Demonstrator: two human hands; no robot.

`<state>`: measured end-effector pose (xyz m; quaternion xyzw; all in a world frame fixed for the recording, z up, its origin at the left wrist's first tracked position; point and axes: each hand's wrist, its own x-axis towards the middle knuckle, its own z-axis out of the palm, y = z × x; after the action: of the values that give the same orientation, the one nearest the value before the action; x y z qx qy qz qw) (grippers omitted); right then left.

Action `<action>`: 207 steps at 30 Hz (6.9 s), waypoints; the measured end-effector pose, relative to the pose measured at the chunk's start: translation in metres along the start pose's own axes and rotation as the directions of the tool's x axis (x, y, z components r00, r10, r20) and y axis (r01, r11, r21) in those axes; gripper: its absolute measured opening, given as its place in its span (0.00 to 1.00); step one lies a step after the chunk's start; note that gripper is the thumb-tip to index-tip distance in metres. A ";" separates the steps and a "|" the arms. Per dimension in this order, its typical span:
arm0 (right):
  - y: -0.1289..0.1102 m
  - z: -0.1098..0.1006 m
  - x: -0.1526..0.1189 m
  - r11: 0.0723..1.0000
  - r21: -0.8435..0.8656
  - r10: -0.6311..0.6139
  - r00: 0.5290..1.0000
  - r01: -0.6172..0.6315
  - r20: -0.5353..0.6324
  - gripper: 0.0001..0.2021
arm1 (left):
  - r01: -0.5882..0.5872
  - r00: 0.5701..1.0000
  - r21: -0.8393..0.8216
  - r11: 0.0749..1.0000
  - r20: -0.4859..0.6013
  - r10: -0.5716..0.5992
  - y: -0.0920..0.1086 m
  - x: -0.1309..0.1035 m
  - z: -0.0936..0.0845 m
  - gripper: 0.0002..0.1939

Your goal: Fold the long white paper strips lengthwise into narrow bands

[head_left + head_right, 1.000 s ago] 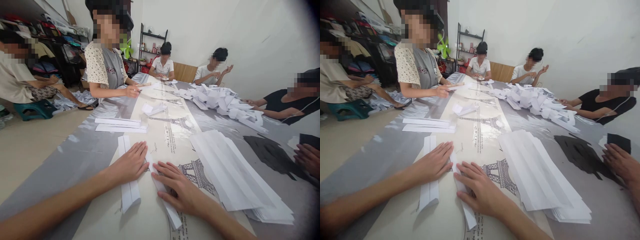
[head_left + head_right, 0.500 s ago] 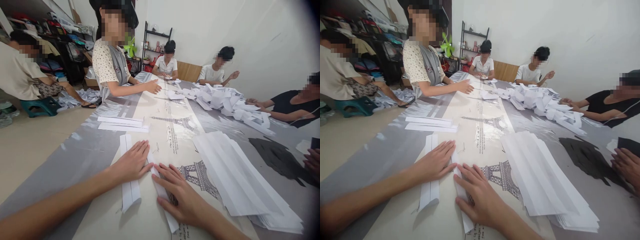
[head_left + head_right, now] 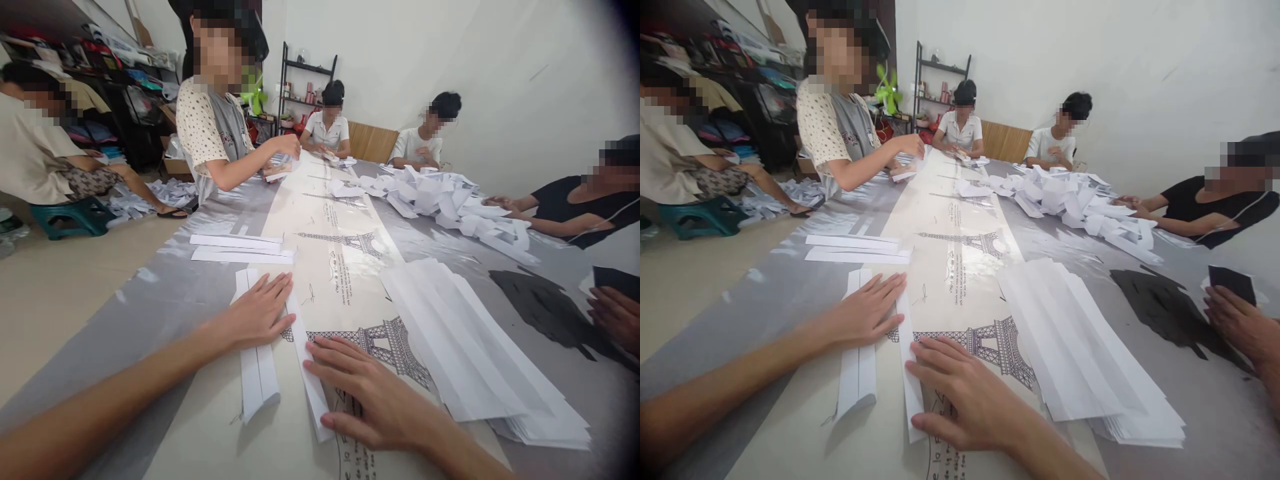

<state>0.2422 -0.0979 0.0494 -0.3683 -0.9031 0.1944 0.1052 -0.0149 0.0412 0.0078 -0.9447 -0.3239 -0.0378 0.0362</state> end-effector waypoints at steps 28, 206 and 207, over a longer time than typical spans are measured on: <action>0.008 0.021 -0.002 0.996 -0.086 -0.035 0.991 0.024 -0.133 0.25 | 0.173 0.983 0.049 0.984 -0.076 -0.169 -0.002 -0.004 0.006 0.45; 0.023 0.026 -0.044 0.974 0.073 0.227 0.882 -0.216 -0.412 0.13 | -0.239 0.970 0.013 0.971 0.049 0.238 0.054 -0.014 -0.037 0.28; 0.023 0.026 -0.040 0.978 0.067 0.207 0.890 -0.196 -0.406 0.11 | -0.238 0.970 0.011 0.971 0.048 0.237 0.054 -0.014 -0.037 0.28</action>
<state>0.2760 -0.1187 0.0141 -0.4912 -0.8152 0.1332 0.2765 0.0053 -0.0134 0.0404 -0.9769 -0.2097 -0.0088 0.0410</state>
